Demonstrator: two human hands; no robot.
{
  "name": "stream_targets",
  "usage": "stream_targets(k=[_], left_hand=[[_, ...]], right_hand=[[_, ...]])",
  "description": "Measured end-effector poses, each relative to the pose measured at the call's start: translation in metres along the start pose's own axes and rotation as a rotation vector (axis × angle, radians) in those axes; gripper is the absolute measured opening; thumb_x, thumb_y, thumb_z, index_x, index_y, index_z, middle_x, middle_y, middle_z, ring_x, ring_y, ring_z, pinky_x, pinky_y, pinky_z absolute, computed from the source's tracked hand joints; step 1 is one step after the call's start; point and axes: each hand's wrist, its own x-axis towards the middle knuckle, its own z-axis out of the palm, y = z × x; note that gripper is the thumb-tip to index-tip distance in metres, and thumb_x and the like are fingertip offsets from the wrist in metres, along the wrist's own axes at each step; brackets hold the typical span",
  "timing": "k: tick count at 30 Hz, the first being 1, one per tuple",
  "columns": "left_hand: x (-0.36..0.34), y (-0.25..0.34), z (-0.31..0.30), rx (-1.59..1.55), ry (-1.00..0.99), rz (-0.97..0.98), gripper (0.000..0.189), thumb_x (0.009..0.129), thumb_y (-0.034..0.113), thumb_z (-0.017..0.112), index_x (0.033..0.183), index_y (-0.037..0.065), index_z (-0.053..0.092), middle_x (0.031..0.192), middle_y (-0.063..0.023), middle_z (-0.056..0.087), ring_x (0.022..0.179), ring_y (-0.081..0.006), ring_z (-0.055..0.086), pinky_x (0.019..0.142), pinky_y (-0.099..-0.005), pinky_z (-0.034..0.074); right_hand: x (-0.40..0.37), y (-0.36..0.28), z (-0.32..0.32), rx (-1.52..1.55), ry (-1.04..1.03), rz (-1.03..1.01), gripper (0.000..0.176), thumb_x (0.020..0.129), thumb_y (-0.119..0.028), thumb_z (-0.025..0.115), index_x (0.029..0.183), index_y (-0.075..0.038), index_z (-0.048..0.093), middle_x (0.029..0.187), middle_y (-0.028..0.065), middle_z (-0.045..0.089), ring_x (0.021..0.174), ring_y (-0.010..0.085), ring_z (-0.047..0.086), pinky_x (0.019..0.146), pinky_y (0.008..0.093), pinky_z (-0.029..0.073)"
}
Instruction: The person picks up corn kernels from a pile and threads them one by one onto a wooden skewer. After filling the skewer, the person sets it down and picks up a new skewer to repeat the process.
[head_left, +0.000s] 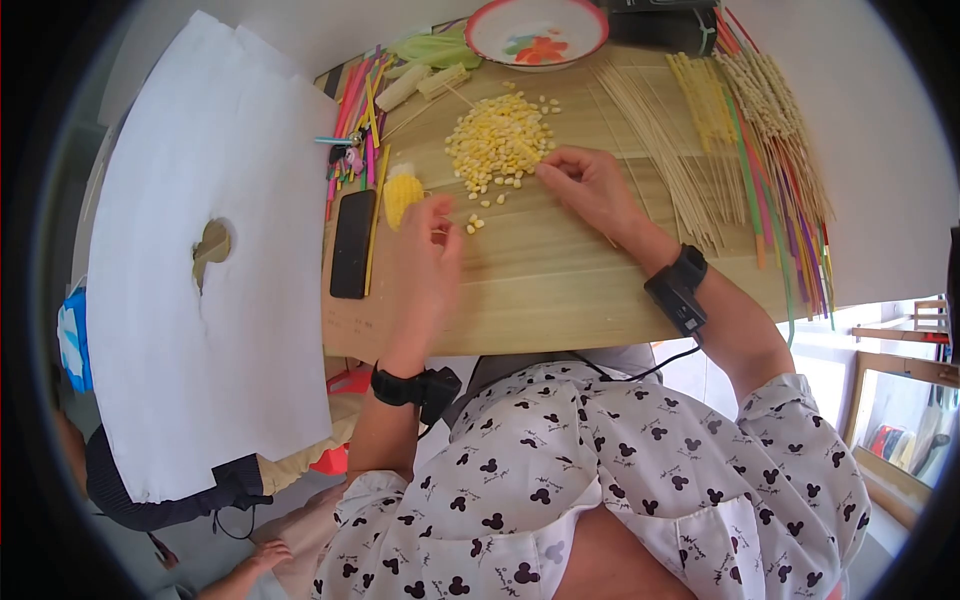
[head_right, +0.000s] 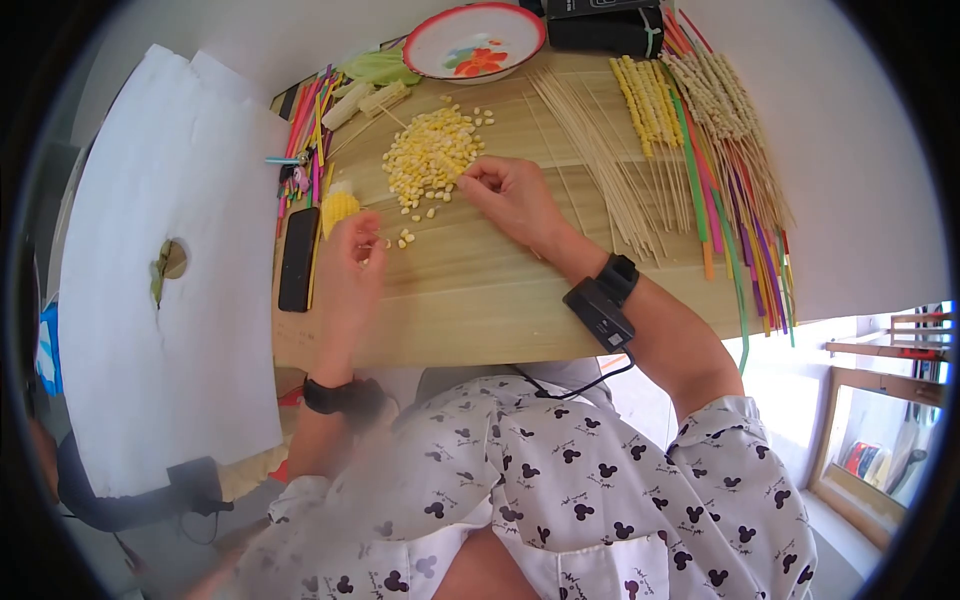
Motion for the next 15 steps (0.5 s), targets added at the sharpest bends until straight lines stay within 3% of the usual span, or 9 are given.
stream_targets(k=[6,7,9,12,15], left_hand=[[-0.019,-0.019,-0.038,0.294,-0.163,-0.149,0.025,0.081,0.003,0.062,0.105,-0.001,0.058,0.091,-0.0131,0.064,0.069,-0.0202,0.063,0.063,-0.0304,0.05],[-0.023,-0.022,-0.037,0.296,-0.162,-0.151,0.025,0.081,0.003,0.062,0.105,-0.001,0.058,0.091,-0.0131,0.064,0.069,-0.0202,0.063,0.063,-0.0304,0.05],[-0.029,-0.025,-0.033,0.349,-0.224,-0.187,0.021,0.081,0.006,0.061,0.101,0.001,0.058,0.083,-0.017,0.062,0.073,-0.029,0.062,0.065,-0.0377,0.049],[-0.022,-0.019,-0.014,0.376,-0.198,-0.141,0.023,0.081,0.004,0.06,0.103,0.0,0.058,0.09,-0.0177,0.061,0.077,-0.0307,0.062,0.066,-0.0389,0.049],[-0.001,-0.02,0.011,0.263,-0.161,0.004,0.027,0.079,0.004,0.063,0.106,0.002,0.058,0.089,-0.0122,0.059,0.074,-0.0232,0.061,0.067,-0.0315,0.049]], right_hand=[[0.002,0.003,-0.002,0.038,0.015,-0.038,0.017,0.089,-0.012,0.061,0.081,0.002,0.061,0.061,-0.0058,0.05,0.057,0.0005,0.039,0.048,0.0206,0.032],[0.002,0.003,-0.002,0.051,0.011,-0.027,0.017,0.089,-0.012,0.061,0.08,0.002,0.061,0.061,-0.006,0.05,0.057,0.0004,0.039,0.048,0.0204,0.031],[0.002,0.003,-0.001,0.063,0.001,-0.015,0.017,0.089,-0.012,0.061,0.08,0.002,0.061,0.061,-0.0061,0.05,0.057,0.0003,0.039,0.048,0.0202,0.031],[0.002,0.002,-0.001,0.071,0.006,0.004,0.017,0.09,-0.012,0.06,0.08,0.002,0.061,0.063,-0.0067,0.05,0.057,0.0,0.039,0.048,0.0198,0.031],[0.002,0.001,-0.001,0.089,0.006,0.028,0.016,0.09,-0.012,0.06,0.08,0.001,0.061,0.063,-0.0072,0.05,0.058,-0.0002,0.039,0.048,0.0197,0.031]])
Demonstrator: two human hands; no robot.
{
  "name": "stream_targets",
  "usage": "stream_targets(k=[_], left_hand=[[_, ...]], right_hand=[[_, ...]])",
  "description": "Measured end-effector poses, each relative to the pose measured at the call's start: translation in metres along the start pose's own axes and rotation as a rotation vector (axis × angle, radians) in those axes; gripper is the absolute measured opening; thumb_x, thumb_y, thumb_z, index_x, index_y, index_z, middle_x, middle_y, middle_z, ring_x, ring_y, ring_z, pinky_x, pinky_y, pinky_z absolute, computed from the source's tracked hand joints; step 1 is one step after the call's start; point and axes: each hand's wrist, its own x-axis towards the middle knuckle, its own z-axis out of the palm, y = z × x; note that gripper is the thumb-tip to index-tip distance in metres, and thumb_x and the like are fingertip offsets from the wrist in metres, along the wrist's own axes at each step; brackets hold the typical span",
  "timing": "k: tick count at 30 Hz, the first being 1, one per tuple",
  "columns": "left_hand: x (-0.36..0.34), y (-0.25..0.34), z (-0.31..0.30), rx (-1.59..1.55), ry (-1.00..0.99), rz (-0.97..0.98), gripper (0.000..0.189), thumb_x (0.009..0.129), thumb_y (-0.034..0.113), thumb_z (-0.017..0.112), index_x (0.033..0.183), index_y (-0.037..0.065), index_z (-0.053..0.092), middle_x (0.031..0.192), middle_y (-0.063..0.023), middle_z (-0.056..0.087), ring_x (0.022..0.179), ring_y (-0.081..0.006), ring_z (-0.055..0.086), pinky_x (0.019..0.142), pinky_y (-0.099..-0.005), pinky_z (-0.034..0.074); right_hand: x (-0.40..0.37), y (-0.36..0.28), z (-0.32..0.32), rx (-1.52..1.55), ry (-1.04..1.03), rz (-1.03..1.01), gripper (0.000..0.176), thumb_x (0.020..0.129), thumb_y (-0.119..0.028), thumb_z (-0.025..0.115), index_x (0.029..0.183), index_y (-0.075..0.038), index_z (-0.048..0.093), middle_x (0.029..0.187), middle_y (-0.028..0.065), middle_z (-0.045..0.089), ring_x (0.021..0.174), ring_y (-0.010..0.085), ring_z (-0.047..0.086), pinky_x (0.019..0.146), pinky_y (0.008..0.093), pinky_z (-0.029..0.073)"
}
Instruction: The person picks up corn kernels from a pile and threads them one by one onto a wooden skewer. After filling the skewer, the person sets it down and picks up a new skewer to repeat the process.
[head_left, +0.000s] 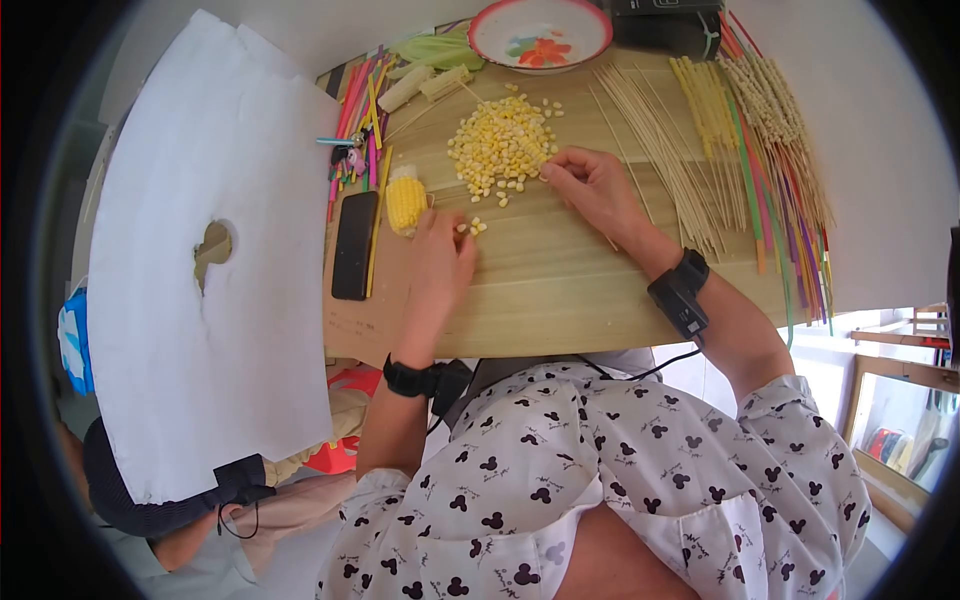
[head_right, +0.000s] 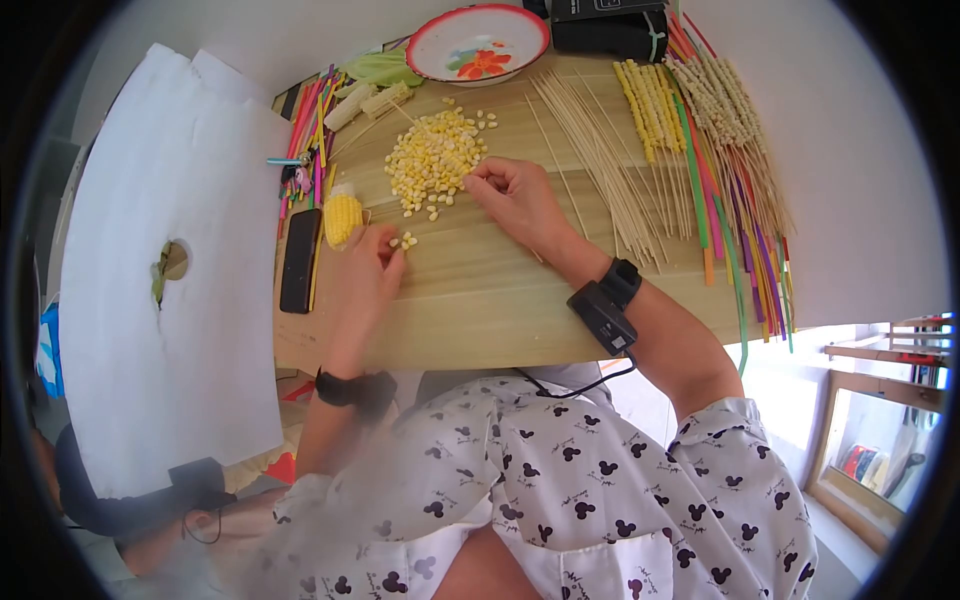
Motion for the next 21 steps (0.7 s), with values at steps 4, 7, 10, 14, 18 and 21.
stream_targets(k=[4,7,10,14,18,21], left_hand=[[0.021,0.016,0.003,-0.323,0.06,0.071,0.03,0.079,0.003,0.063,0.108,0.003,0.057,0.088,-0.0099,0.059,0.073,-0.0202,0.061,0.066,-0.0303,0.049],[0.008,0.017,-0.019,-0.304,0.098,0.059,0.029,0.079,0.003,0.063,0.108,0.002,0.057,0.085,-0.0083,0.058,0.072,-0.0174,0.06,0.064,-0.0292,0.048],[-0.014,0.005,-0.035,-0.189,-0.098,-0.102,0.027,0.079,0.005,0.064,0.105,0.002,0.057,0.084,-0.0076,0.058,0.07,-0.017,0.06,0.063,-0.0299,0.048],[-0.023,-0.001,-0.019,-0.035,-0.248,-0.158,0.025,0.079,0.007,0.066,0.101,0.002,0.056,0.084,-0.0088,0.058,0.07,-0.0198,0.059,0.063,-0.032,0.048],[0.004,0.007,0.011,-0.063,-0.032,0.094,0.023,0.078,0.007,0.064,0.1,0.003,0.056,0.092,-0.0118,0.058,0.084,-0.0273,0.059,0.073,-0.0361,0.048],[0.026,0.026,0.012,-0.189,0.033,0.226,0.022,0.078,0.006,0.063,0.099,0.003,0.056,0.097,-0.0128,0.058,0.095,-0.0313,0.056,0.081,-0.0389,0.046]], right_hand=[[0.001,-0.001,-0.002,-0.013,0.0,-0.004,0.016,0.09,-0.012,0.06,0.08,0.001,0.06,0.063,-0.0074,0.049,0.058,-0.0003,0.038,0.048,0.0197,0.031],[0.001,0.001,-0.002,-0.003,0.001,0.01,0.017,0.09,-0.012,0.06,0.08,0.001,0.06,0.063,-0.0075,0.049,0.058,-0.0005,0.038,0.048,0.0195,0.031],[0.002,0.002,0.0,0.01,-0.009,0.016,0.017,0.09,-0.013,0.061,0.08,0.001,0.06,0.064,-0.0076,0.05,0.058,-0.0006,0.039,0.048,0.0192,0.03],[0.001,-0.002,0.0,0.046,-0.015,0.066,0.014,0.09,-0.013,0.062,0.083,-0.001,0.061,0.064,-0.0079,0.05,0.056,-0.0009,0.04,0.048,0.0184,0.03],[0.0,-0.007,0.002,0.048,-0.03,0.078,0.012,0.09,-0.013,0.062,0.085,-0.002,0.061,0.064,-0.008,0.051,0.056,-0.0013,0.04,0.048,0.0178,0.03],[0.001,-0.006,0.0,0.029,-0.043,0.069,0.011,0.09,-0.012,0.062,0.085,-0.002,0.061,0.064,-0.008,0.051,0.056,-0.0017,0.041,0.048,0.0172,0.03]])
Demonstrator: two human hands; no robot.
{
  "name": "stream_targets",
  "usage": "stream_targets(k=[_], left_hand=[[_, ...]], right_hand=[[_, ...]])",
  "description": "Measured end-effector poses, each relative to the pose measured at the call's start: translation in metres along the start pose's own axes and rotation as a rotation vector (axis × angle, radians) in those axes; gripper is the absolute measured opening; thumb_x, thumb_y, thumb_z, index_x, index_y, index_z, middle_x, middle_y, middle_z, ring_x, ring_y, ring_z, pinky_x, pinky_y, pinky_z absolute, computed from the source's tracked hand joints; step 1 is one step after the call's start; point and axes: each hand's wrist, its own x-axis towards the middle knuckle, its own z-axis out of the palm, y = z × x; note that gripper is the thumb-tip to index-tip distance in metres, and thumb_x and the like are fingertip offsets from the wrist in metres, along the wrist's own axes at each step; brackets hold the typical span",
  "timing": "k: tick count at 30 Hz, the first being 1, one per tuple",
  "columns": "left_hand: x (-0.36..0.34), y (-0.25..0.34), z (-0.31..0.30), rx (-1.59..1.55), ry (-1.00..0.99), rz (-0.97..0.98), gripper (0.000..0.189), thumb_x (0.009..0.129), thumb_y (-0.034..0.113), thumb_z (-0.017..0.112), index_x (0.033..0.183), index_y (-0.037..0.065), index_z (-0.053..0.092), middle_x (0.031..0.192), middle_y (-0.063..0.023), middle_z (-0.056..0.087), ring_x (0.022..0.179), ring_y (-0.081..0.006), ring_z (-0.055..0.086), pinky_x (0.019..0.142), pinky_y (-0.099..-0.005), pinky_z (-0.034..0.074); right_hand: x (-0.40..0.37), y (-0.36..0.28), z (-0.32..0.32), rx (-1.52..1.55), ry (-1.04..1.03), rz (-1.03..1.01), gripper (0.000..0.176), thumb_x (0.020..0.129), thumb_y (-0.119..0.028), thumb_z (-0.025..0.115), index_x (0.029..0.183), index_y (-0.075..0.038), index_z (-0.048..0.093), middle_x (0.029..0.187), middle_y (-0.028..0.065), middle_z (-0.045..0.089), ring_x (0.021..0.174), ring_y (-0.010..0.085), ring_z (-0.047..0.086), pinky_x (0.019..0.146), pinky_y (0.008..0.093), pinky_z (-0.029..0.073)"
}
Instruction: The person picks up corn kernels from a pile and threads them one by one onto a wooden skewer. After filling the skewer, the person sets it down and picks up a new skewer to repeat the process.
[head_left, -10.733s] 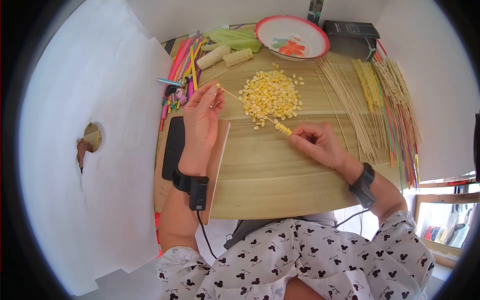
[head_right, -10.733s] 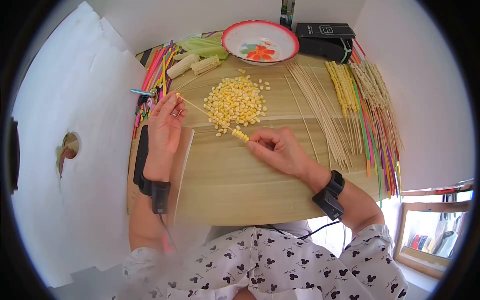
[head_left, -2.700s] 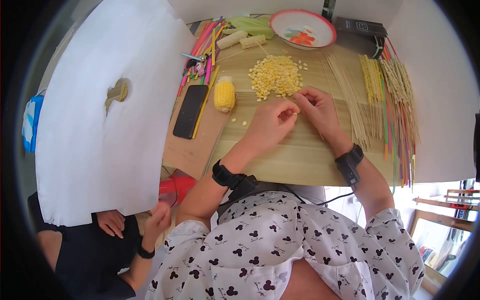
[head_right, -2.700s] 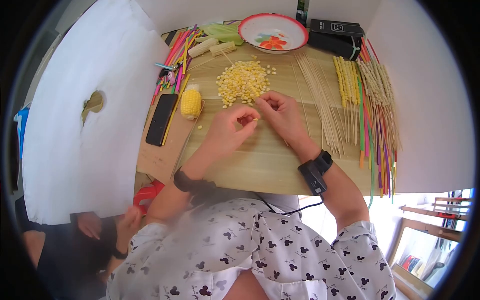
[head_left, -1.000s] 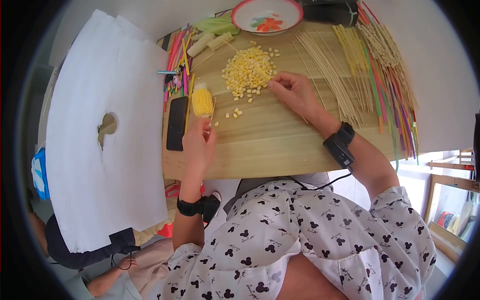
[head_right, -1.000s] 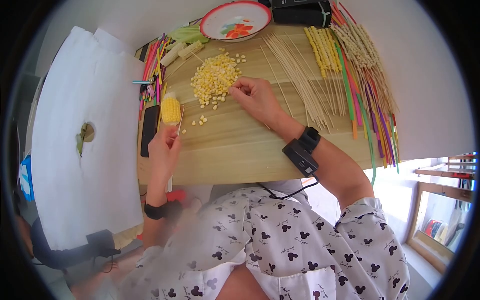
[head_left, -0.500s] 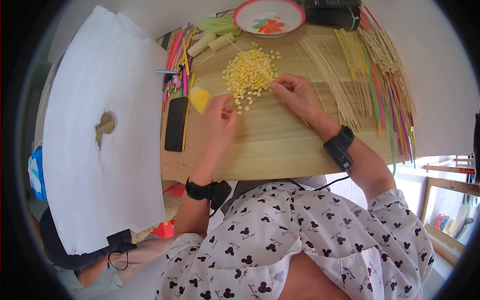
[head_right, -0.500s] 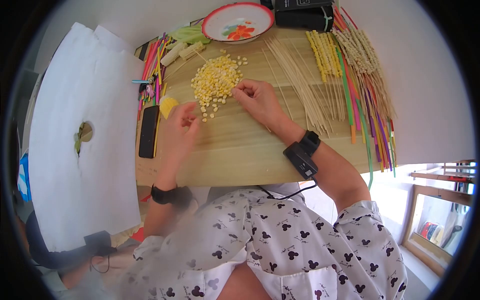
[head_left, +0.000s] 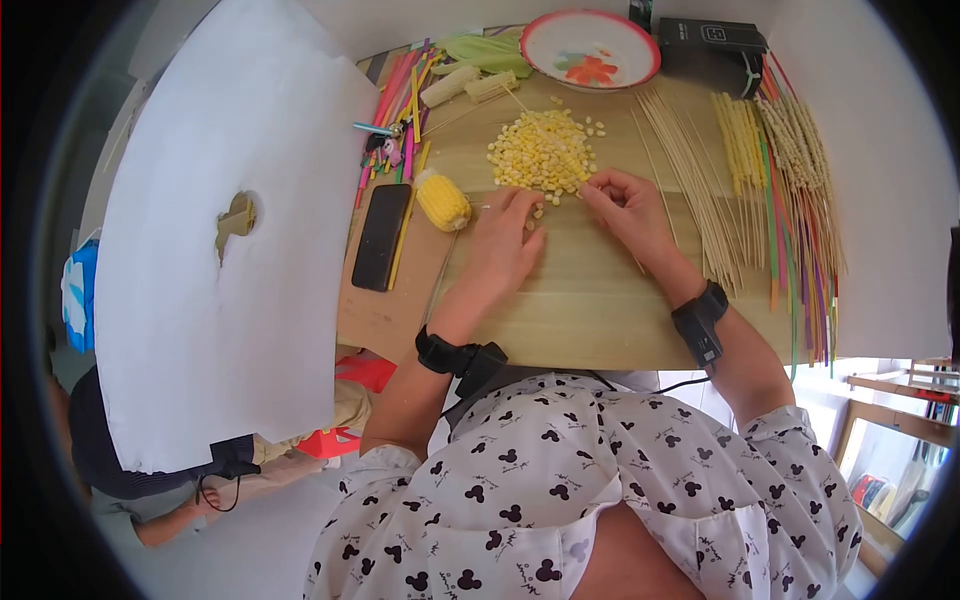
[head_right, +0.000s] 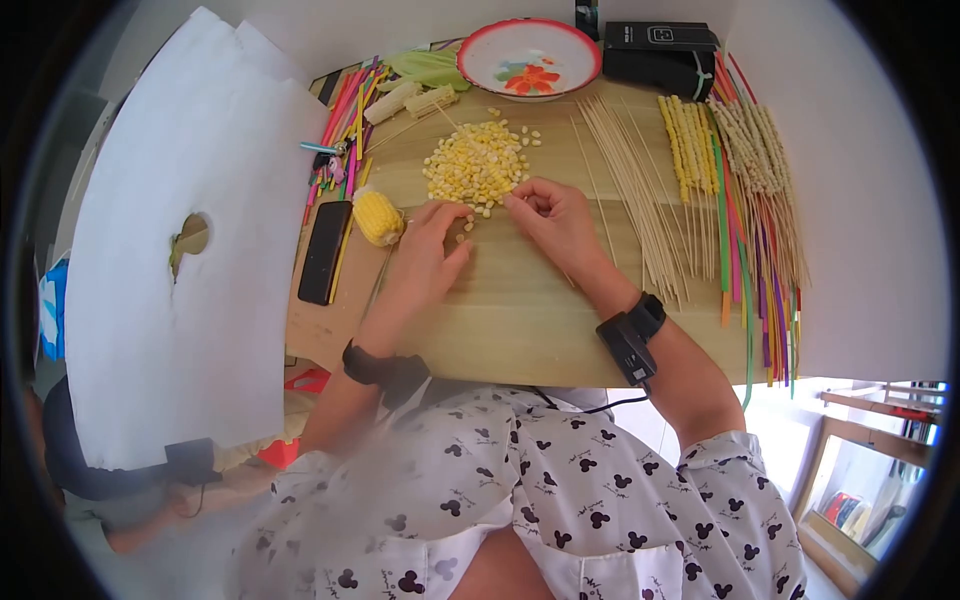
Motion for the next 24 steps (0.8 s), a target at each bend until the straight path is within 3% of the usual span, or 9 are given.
stream_targets(k=[4,6,9,10,13,15,19,22,24], left_hand=[[-0.005,0.004,-0.022,0.022,0.029,0.06,0.021,0.078,0.007,0.062,0.098,0.003,0.056,0.099,-0.0129,0.058,0.097,-0.032,0.055,0.083,-0.0398,0.045],[-0.023,-0.001,-0.042,0.124,-0.288,-0.129,0.02,0.079,0.009,0.062,0.097,0.003,0.056,0.102,-0.0123,0.057,0.097,-0.0314,0.056,0.083,-0.0399,0.045],[-0.036,0.011,-0.058,0.247,-0.546,-0.375,0.018,0.08,0.01,0.061,0.096,0.002,0.055,0.104,-0.0117,0.056,0.096,-0.0316,0.056,0.083,-0.0403,0.045],[-0.037,0.011,-0.056,0.245,-0.542,-0.38,0.018,0.08,0.01,0.061,0.096,0.002,0.055,0.104,-0.0117,0.056,0.096,-0.0316,0.056,0.083,-0.0403,0.045],[-0.033,0.009,-0.033,0.119,-0.391,-0.248,0.021,0.081,0.008,0.06,0.1,0.003,0.056,0.105,-0.0119,0.057,0.098,-0.0311,0.056,0.084,-0.039,0.045],[-0.021,0.005,-0.016,0.036,-0.168,0.052,0.025,0.081,0.007,0.06,0.106,0.003,0.057,0.106,-0.0124,0.056,0.101,-0.0306,0.056,0.086,-0.0375,0.046],[-0.003,0.009,-0.03,-0.004,-0.11,0.067,0.028,0.082,0.007,0.06,0.11,0.004,0.056,0.106,-0.0132,0.057,0.1,-0.0318,0.056,0.087,-0.0382,0.046],[0.0,0.0,-0.065,0.094,0.078,-0.1,0.028,0.083,0.009,0.061,0.11,0.002,0.056,0.105,-0.0148,0.058,0.097,-0.0342,0.057,0.084,-0.0405,0.047],[0.003,-0.009,-0.079,0.418,0.217,-0.268,0.035,0.084,0.019,0.063,0.114,0.003,0.054,0.106,-0.0183,0.058,0.097,-0.0357,0.057,0.081,-0.0426,0.047]], right_hand=[[0.0,0.001,0.001,0.0,0.003,0.004,0.01,0.089,-0.011,0.061,0.084,-0.002,0.061,0.064,-0.0083,0.052,0.056,-0.002,0.041,0.048,0.0168,0.03],[-0.002,-0.001,0.001,0.002,-0.003,0.023,0.01,0.089,-0.011,0.061,0.084,-0.002,0.061,0.064,-0.0084,0.052,0.056,-0.0021,0.041,0.048,0.0166,0.03],[-0.002,-0.003,0.003,-0.008,-0.032,0.045,0.009,0.089,-0.01,0.061,0.084,-0.003,0.061,0.064,-0.0086,0.052,0.056,-0.0023,0.041,0.049,0.0163,0.03],[-0.002,-0.001,0.003,-0.01,-0.037,0.038,0.009,0.089,-0.011,0.061,0.084,-0.003,0.061,0.064,-0.0086,0.052,0.056,-0.0023,0.041,0.049,0.0162,0.03],[-0.002,0.0,0.002,-0.004,-0.043,0.027,0.009,0.089,-0.011,0.061,0.085,-0.003,0.061,0.064,-0.0087,0.052,0.056,-0.0022,0.041,0.049,0.0161,0.03],[-0.003,-0.002,0.003,0.004,-0.04,0.02,0.009,0.09,-0.011,0.061,0.086,-0.003,0.061,0.064,-0.0087,0.052,0.055,-0.0022,0.041,0.048,0.0162,0.03],[-0.001,-0.006,0.0,-0.02,-0.004,0.054,0.009,0.09,-0.012,0.061,0.085,-0.004,0.06,0.063,-0.0089,0.051,0.055,-0.0022,0.041,0.048,0.0161,0.03],[-0.003,-0.005,0.001,-0.026,-0.006,0.057,0.01,0.09,-0.012,0.061,0.084,-0.004,0.06,0.063,-0.009,0.05,0.055,-0.0022,0.04,0.048,0.0163,0.03],[-0.002,-0.004,0.0,-0.037,-0.003,0.049,0.01,0.09,-0.012,0.061,0.084,-0.004,0.06,0.063,-0.0091,0.05,0.055,-0.0022,0.04,0.048,0.0164,0.03]])
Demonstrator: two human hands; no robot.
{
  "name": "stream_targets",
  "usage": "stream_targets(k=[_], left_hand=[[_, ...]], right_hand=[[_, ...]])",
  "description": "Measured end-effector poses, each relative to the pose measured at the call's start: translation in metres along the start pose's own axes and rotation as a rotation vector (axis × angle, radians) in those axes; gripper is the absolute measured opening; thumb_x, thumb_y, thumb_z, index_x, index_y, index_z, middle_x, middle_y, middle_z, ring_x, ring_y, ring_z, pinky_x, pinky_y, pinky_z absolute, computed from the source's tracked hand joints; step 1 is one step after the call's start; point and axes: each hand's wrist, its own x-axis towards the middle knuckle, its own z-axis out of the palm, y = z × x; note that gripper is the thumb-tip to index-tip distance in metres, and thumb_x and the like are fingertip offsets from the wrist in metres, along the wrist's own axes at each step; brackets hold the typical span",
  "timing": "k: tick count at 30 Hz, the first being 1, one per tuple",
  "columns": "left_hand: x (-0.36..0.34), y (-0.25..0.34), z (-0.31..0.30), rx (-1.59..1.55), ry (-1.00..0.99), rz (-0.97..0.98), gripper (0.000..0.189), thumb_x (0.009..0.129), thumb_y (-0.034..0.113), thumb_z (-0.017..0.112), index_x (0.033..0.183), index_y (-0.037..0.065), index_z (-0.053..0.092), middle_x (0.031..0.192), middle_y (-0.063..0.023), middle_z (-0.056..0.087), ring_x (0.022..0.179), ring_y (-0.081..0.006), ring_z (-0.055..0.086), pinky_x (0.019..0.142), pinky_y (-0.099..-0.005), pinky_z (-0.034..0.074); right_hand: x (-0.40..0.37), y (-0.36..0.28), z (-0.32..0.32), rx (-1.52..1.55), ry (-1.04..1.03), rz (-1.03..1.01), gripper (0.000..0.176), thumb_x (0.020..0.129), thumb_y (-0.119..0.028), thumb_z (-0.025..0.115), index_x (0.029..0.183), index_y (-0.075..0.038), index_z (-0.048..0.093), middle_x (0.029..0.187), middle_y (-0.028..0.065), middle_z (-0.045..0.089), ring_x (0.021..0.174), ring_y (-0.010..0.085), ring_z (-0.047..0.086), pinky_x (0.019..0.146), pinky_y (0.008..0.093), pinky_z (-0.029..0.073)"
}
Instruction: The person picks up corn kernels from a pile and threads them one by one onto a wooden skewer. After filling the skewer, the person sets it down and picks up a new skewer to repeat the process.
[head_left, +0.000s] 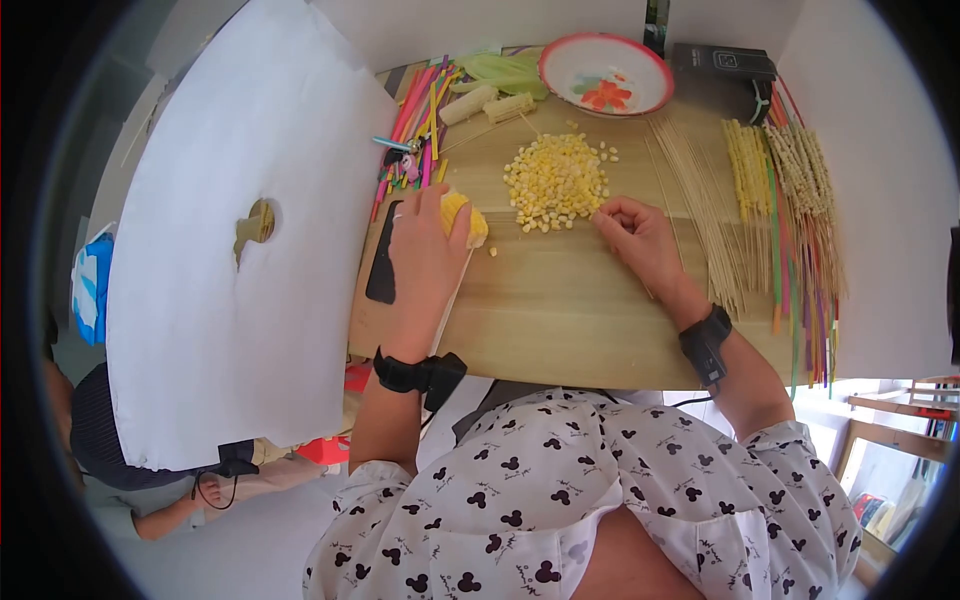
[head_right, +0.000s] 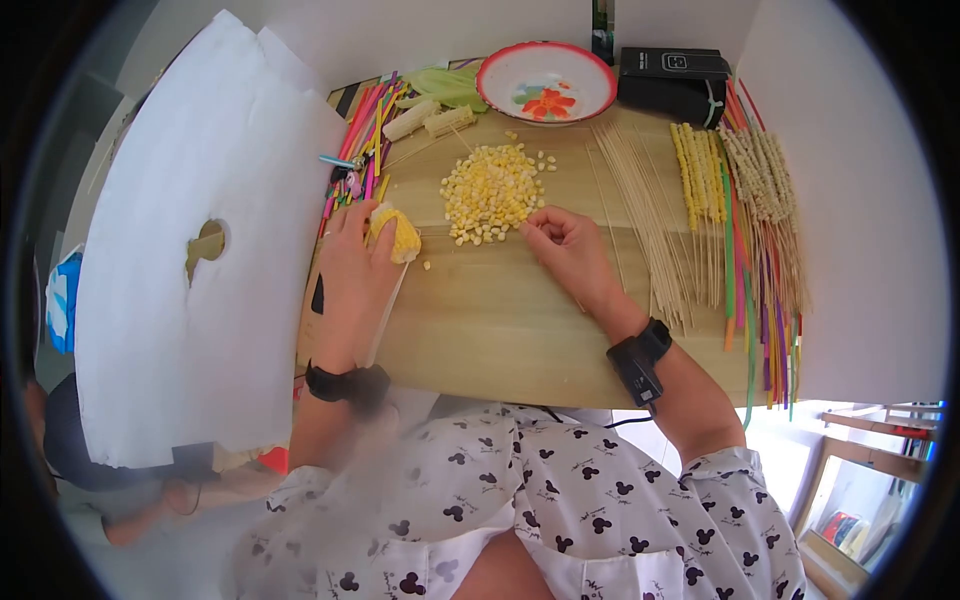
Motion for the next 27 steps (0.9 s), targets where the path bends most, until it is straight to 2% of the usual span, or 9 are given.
stream_targets(k=[3,4,6,10,12,16,21,25,27], left_hand=[[0.002,-0.013,0.01,0.138,-0.123,-0.082,0.044,0.085,0.029,0.063,0.118,0.003,0.051,0.107,-0.0215,0.058,0.099,-0.0365,0.058,0.079,-0.0439,0.047],[0.003,-0.013,0.015,0.133,-0.12,-0.076,0.044,0.085,0.029,0.063,0.118,0.003,0.051,0.107,-0.0215,0.058,0.099,-0.0365,0.058,0.079,-0.0439,0.047],[0.005,-0.01,0.024,0.025,-0.191,-0.207,0.051,0.083,0.033,0.064,0.121,0.004,0.049,0.109,-0.024,0.058,0.1,-0.0383,0.057,0.082,-0.0451,0.047],[0.017,-0.013,0.03,-0.061,-0.164,-0.176,0.055,0.079,0.031,0.066,0.123,0.003,0.048,0.111,-0.0246,0.058,0.102,-0.0376,0.058,0.085,-0.0429,0.047],[0.031,-0.022,0.027,-0.166,-0.357,-0.228,0.059,0.076,0.028,0.067,0.124,0.001,0.046,0.113,-0.0244,0.058,0.104,-0.035,0.058,0.088,-0.0398,0.046],[0.067,-0.036,0.034,-0.345,-0.318,-0.119,0.06,0.072,0.024,0.067,0.123,0.001,0.047,0.114,-0.0224,0.058,0.106,-0.0316,0.058,0.089,-0.0366,0.046],[0.097,-0.028,0.069,-0.094,-0.164,0.165,0.058,0.067,0.016,0.066,0.121,0.003,0.05,0.115,-0.0174,0.057,0.11,-0.0356,0.052,0.092,-0.0413,0.043],[0.095,-0.019,0.103,-0.015,-0.139,0.179,0.057,0.067,0.012,0.066,0.121,0.003,0.05,0.117,-0.0164,0.056,0.113,-0.0389,0.048,0.094,-0.0443,0.042],[0.089,-0.025,0.107,-0.071,-0.035,0.196,0.053,0.068,0.011,0.063,0.119,0.003,0.05,0.118,-0.0186,0.053,0.112,-0.0396,0.047,0.095,-0.0448,0.04]], right_hand=[[0.001,0.001,0.0,0.02,-0.01,-0.034,0.01,0.09,-0.012,0.061,0.084,-0.004,0.06,0.063,-0.0091,0.05,0.055,-0.0023,0.04,0.048,0.0165,0.029],[0.0,0.0,-0.001,0.034,-0.002,-0.027,0.01,0.09,-0.012,0.061,0.084,-0.004,0.06,0.063,-0.0092,0.05,0.055,-0.0024,0.039,0.048,0.0164,0.029],[0.001,0.001,-0.002,0.047,0.013,-0.021,0.01,0.09,-0.012,0.061,0.084,-0.004,0.06,0.063,-0.0093,0.05,0.055,-0.0024,0.039,0.048,0.0163,0.029],[0.002,0.002,-0.003,0.072,0.022,-0.023,0.01,0.09,-0.012,0.061,0.084,-0.004,0.06,0.064,-0.0097,0.049,0.055,-0.0027,0.038,0.048,0.0164,0.028],[0.002,0.002,-0.002,0.075,0.029,-0.03,0.01,0.09,-0.011,0.061,0.084,-0.004,0.06,0.063,-0.0099,0.049,0.055,-0.0027,0.038,0.048,0.0165,0.027],[0.002,0.002,-0.003,0.076,0.035,-0.026,0.01,0.09,-0.011,0.061,0.084,-0.003,0.06,0.064,-0.0097,0.049,0.056,-0.0025,0.038,0.048,0.0167,0.028],[0.003,0.001,-0.003,0.061,0.045,-0.041,0.01,0.09,-0.011,0.061,0.084,-0.003,0.06,0.064,-0.0093,0.05,0.056,-0.0022,0.039,0.049,0.0168,0.029],[0.003,0.0,-0.003,0.018,0.058,-0.034,0.01,0.09,-0.011,0.062,0.085,-0.003,0.06,0.064,-0.0084,0.051,0.057,-0.0019,0.041,0.049,0.0166,0.03],[0.002,0.0,0.0,0.014,0.046,-0.013,0.01,0.09,-0.012,0.062,0.085,-0.003,0.06,0.064,-0.0081,0.052,0.057,-0.0017,0.041,0.049,0.0165,0.03]])
